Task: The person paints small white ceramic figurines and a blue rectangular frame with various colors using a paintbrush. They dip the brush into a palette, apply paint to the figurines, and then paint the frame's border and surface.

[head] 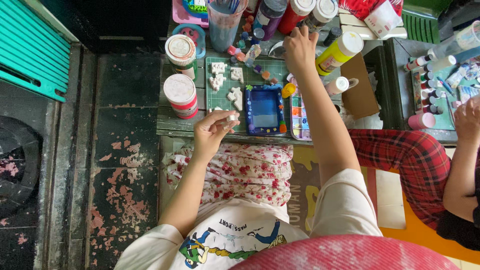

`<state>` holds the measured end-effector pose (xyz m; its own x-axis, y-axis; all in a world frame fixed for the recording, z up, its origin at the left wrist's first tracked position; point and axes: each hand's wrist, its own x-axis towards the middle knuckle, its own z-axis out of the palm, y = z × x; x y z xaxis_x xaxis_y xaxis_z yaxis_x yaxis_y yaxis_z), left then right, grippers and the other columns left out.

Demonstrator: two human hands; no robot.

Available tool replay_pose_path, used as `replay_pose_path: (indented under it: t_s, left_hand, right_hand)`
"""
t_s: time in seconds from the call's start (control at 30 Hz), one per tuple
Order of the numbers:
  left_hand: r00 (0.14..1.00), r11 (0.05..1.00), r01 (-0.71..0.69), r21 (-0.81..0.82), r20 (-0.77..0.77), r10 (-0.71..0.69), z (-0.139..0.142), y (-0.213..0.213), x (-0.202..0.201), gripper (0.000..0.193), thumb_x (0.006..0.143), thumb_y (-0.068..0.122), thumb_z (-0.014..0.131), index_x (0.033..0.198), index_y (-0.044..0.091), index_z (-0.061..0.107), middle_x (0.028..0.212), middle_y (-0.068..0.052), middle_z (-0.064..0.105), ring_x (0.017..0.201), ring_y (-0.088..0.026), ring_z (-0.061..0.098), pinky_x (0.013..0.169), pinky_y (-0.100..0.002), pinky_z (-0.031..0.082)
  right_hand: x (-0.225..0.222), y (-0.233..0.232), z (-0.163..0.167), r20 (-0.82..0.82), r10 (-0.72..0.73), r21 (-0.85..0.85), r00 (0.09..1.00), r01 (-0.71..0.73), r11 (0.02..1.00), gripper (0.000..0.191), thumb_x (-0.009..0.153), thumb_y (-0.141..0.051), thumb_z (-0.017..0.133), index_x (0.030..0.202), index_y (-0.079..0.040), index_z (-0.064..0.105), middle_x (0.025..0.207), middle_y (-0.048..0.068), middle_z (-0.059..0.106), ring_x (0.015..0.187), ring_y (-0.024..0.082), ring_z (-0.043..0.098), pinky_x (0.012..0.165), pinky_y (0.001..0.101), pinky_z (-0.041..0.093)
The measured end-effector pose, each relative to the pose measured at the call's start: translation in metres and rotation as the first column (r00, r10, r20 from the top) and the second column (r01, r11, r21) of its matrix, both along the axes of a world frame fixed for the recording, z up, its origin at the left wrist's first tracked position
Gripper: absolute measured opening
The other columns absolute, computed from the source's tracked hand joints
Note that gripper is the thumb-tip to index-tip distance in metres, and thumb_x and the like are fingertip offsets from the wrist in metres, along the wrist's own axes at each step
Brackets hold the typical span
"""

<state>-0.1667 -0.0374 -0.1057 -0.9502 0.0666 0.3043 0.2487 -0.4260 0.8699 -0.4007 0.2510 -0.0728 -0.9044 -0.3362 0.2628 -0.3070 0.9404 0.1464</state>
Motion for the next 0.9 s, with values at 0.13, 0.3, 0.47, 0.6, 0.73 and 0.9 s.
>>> replay_pose_path:
  t_s: [0.13,0.3,0.47,0.6,0.73,0.9]
  left_hand:
    - [0.999,1.000,-0.003,-0.005,-0.046,0.003,0.016,-0.004,0.006,0.030,0.100,-0.006,0.068,0.128,0.001,0.067,0.120,-0.011,0.070,0.110,-0.019,0.074,0.087,-0.026,0.062]
    - [0.990,0.997,-0.058,-0.049,-0.130,0.051,0.038,-0.001,0.013,0.025,0.102,-0.007,0.065,0.126,-0.001,0.068,0.125,-0.011,0.065,0.112,-0.018,0.071,0.095,-0.028,0.064]
    - [0.970,0.966,-0.175,-0.193,-0.203,0.135,0.054,0.009,0.019,0.028,0.099,-0.008,0.069,0.125,0.002,0.069,0.123,-0.011,0.065,0.109,-0.016,0.070,0.091,-0.027,0.064]
    - [0.902,0.877,-0.357,-0.321,-0.361,0.235,0.061,0.017,0.027,0.035,0.093,-0.009,0.075,0.125,0.006,0.071,0.116,-0.009,0.071,0.097,-0.014,0.073,0.083,-0.026,0.063]
    - [0.845,0.831,-0.455,-0.320,-0.449,0.290,0.068,0.026,0.038,0.036,0.089,-0.009,0.079,0.120,0.009,0.072,0.114,-0.010,0.074,0.101,-0.020,0.074,0.084,-0.029,0.063]
    - [0.817,0.802,-0.499,-0.330,-0.489,0.307,0.076,0.030,0.056,0.036,0.086,-0.008,0.081,0.117,0.008,0.073,0.112,-0.010,0.074,0.102,-0.022,0.075,0.087,-0.031,0.063]
  right_hand:
    - [0.014,0.001,0.032,-0.105,0.062,-0.003,0.992,-0.063,0.998,0.035,0.073,-0.014,0.082,0.103,-0.004,0.069,0.123,0.020,0.058,0.123,0.038,0.049,0.103,0.0579,0.031]
    - [0.083,0.012,0.073,-0.354,0.204,-0.557,0.913,-0.382,0.738,0.018,0.094,-0.002,0.064,0.110,-0.005,0.056,0.166,0.024,0.032,0.158,0.042,0.028,0.131,0.0526,0.029]
    - [0.190,0.005,0.073,-0.321,0.251,-0.921,0.913,-0.362,0.140,0.045,0.089,-0.007,0.058,0.132,0.001,0.050,0.154,0.017,0.047,0.148,0.034,0.045,0.125,0.0507,0.036]
    - [0.269,-0.032,0.054,-0.174,0.391,-0.934,0.904,-0.026,-0.356,0.055,0.094,-0.010,0.081,0.137,-0.011,0.047,0.121,0.011,0.061,0.111,0.020,0.063,0.095,0.0321,0.054]
    - [0.317,-0.069,0.053,-0.043,0.215,-0.998,0.976,-0.052,0.035,0.042,0.094,-0.002,0.075,0.134,0.002,0.061,0.119,0.009,0.062,0.108,0.014,0.061,0.096,0.0256,0.049]
    - [0.337,-0.096,0.071,-0.160,0.043,-0.973,0.986,-0.164,0.163,0.025,0.095,0.008,0.072,0.119,0.002,0.067,0.110,0.011,0.068,0.098,0.014,0.064,0.087,0.0249,0.050]
